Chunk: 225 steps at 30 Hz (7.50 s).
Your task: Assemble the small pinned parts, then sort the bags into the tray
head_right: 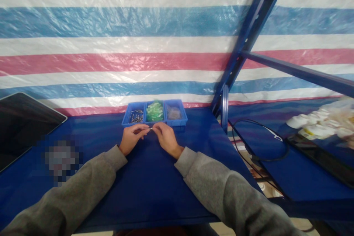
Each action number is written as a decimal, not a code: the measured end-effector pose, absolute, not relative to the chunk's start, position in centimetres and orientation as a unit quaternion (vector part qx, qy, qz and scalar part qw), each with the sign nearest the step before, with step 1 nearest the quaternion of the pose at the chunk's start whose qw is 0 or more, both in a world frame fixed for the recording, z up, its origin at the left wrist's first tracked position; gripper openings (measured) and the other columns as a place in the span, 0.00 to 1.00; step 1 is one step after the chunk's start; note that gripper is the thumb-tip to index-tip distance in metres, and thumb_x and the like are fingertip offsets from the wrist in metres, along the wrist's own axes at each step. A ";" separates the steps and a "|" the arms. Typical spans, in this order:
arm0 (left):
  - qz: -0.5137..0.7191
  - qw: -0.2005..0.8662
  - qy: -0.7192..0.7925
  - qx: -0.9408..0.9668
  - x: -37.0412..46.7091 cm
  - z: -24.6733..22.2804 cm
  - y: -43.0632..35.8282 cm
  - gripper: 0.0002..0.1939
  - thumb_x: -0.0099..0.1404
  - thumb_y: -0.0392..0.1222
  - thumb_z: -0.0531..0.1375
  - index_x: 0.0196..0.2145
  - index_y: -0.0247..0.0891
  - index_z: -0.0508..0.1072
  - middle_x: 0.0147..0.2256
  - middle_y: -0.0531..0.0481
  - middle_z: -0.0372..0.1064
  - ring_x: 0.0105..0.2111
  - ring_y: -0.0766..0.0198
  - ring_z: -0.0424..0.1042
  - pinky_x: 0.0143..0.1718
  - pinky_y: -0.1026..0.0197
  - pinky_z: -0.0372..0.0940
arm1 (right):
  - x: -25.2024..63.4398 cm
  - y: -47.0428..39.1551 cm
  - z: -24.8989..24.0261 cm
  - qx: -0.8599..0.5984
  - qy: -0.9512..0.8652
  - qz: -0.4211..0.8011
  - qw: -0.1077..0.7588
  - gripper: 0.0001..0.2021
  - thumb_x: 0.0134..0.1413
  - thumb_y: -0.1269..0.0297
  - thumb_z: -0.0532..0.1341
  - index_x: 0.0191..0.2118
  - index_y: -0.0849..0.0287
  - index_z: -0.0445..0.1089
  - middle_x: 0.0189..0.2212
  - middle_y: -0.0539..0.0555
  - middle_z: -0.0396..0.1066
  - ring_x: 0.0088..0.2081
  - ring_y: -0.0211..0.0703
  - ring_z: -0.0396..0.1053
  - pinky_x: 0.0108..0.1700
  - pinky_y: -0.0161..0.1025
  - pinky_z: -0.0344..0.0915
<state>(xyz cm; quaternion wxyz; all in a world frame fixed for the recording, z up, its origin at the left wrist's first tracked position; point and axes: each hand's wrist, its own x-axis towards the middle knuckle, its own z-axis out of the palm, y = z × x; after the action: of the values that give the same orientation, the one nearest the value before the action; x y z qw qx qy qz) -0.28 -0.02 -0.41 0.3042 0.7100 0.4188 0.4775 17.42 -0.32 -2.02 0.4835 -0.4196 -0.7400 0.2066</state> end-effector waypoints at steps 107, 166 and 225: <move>0.423 0.144 0.397 0.802 -0.1 0.6 -0.6 0.13 0.67 0.43 0.52 0.40 0.39 0.75 0.36 0.47 0.73 0.35 0.62 0.72 0.41 0.60 0.65 | 17.7 -0.7 -1.3 -0.438 -0.730 0.176 0.494 0.14 0.62 0.62 0.50 0.33 0.58 0.70 0.30 0.54 0.71 0.33 0.42 0.67 0.36 0.36 0.62; 0.461 0.212 0.449 0.736 -0.1 0.1 -0.3 0.11 0.62 0.46 0.58 0.37 0.36 0.70 0.27 0.53 0.69 0.23 0.70 0.65 0.27 0.67 0.61 | 17.9 -1.0 -0.9 -0.439 -0.725 0.183 0.498 0.13 0.62 0.62 0.50 0.38 0.59 0.70 0.33 0.54 0.71 0.33 0.40 0.68 0.38 0.35 0.62; 0.169 -0.108 0.517 0.832 -0.5 -0.5 -0.6 0.10 0.67 0.45 0.51 0.38 0.42 0.70 0.36 0.50 0.70 0.28 0.66 0.70 0.22 0.65 0.54 | 17.6 -0.6 -1.2 -0.517 -0.817 0.084 0.239 0.11 0.59 0.67 0.53 0.44 0.55 0.69 0.39 0.53 0.69 0.38 0.41 0.69 0.40 0.34 0.62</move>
<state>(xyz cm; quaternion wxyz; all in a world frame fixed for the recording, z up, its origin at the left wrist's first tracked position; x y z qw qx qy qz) -0.50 -0.60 -0.54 -0.1075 0.8323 0.5170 0.1687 17.59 -0.58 -1.25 0.2389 -0.5174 -0.8174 0.0836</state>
